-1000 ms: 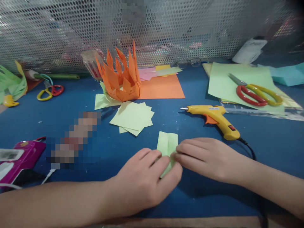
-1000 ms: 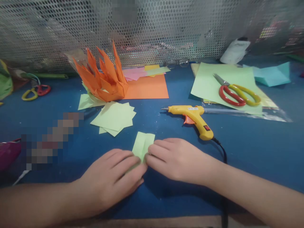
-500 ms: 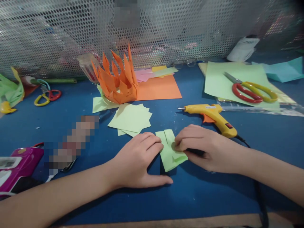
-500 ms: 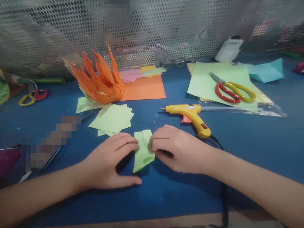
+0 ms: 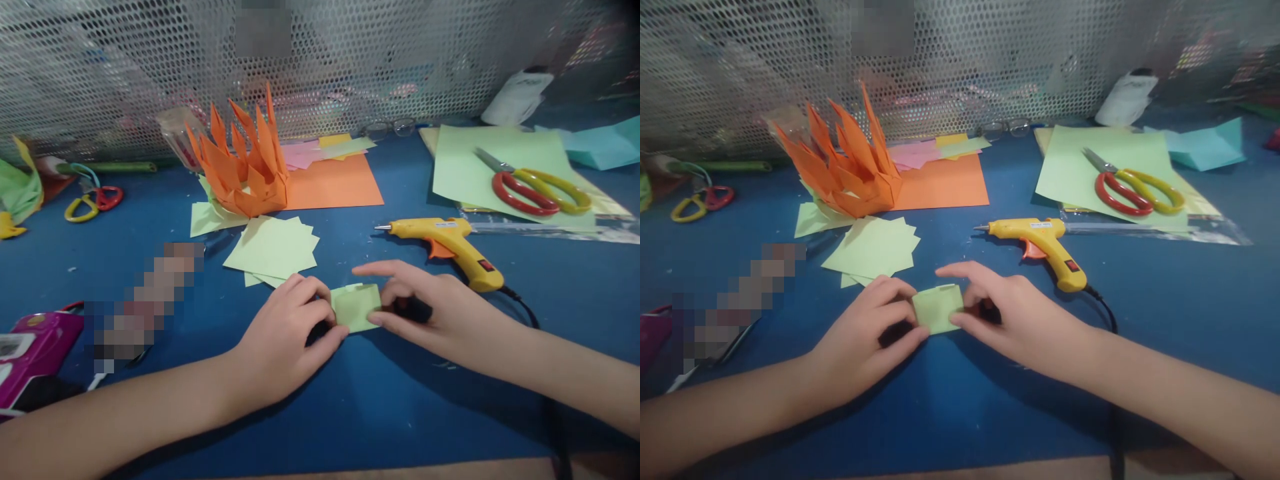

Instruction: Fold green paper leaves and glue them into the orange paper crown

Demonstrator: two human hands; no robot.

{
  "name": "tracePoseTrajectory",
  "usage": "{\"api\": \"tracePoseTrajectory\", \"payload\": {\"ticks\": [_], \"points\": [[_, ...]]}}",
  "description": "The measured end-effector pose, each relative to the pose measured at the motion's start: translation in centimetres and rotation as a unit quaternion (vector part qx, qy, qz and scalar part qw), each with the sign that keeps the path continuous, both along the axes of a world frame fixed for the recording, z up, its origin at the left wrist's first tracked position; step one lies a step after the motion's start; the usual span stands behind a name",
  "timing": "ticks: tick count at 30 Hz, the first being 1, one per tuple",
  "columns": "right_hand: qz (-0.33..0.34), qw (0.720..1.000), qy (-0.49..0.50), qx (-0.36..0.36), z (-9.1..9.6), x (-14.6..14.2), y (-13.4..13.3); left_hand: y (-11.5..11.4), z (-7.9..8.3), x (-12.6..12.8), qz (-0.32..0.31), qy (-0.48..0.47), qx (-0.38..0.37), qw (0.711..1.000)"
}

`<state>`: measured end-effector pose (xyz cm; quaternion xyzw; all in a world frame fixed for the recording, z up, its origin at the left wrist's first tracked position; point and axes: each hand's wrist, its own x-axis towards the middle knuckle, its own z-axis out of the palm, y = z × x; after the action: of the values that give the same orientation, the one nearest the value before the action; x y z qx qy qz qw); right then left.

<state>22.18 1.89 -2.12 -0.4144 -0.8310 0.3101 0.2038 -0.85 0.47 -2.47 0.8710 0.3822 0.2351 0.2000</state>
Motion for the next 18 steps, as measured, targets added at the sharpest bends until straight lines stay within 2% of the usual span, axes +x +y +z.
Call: {"api": "tracePoseTrajectory", "payload": {"ticks": [3, 5, 12, 18], "points": [[-0.039, 0.999, 0.002, -0.015, -0.5, -0.4, -0.3, 0.1, 0.1, 0.1, 0.034, 0.012, -0.012, 0.999], [-0.050, 0.999, 0.009, -0.016, -0.7, -0.6, -0.5, 0.0, 0.0, 0.1, 0.038, 0.024, 0.016, 0.999], [-0.029, 0.998, 0.009, 0.052, -1.0, -0.6, -0.5, -0.6, -0.7, -0.1, -0.037, 0.078, 0.206, 0.975], [-0.009, 0.997, 0.030, 0.076, -1.6, -0.1, -0.2, -0.7, -0.8, -0.2, -0.079, 0.076, 0.257, 0.960]]}}
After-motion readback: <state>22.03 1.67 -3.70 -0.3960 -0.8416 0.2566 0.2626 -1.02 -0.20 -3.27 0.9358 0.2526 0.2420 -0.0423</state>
